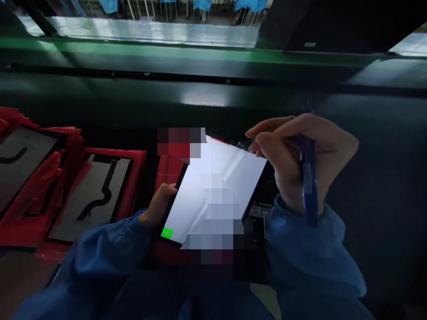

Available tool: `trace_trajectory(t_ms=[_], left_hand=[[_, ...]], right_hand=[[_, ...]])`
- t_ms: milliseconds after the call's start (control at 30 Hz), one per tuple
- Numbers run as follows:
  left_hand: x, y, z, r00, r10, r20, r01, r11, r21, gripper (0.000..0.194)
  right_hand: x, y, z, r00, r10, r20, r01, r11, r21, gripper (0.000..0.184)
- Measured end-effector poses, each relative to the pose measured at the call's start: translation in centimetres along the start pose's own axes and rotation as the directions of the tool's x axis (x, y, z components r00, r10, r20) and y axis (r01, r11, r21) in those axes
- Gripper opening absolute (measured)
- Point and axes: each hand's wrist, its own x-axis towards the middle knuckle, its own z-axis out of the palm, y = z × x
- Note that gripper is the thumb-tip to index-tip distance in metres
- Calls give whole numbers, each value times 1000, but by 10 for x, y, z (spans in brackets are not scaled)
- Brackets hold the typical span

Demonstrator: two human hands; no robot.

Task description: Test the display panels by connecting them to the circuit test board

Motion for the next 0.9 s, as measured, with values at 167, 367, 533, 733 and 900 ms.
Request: trace_trajectory(t_ms=[167, 367, 533, 733, 900], left_hand=[[1, -3, -5, 996, 87, -36, -85, 994, 72, 19], [-1, 0, -1, 959, 228, -171, -216, 973, 85, 27], [-2, 4, 6, 929, 272, -250, -262, 962, 73, 25], [2, 0, -1, 856, 371, -360, -370, 926, 76, 21], [1, 3, -4, 892, 287, -349, -266, 958, 110, 21]], right_hand=[[8, 27, -7, 993, 110, 48, -111, 994, 19, 11], [13, 49, -14, 877, -14, 480, 108, 980, -169, 110], [12, 54, -11, 888, -61, 455, 123, 987, -107, 92], [12, 40, -12, 875, -92, 475, 99, 995, 11, 91], [-5, 8, -12, 802, 49, 596, 44, 989, -140, 112]])
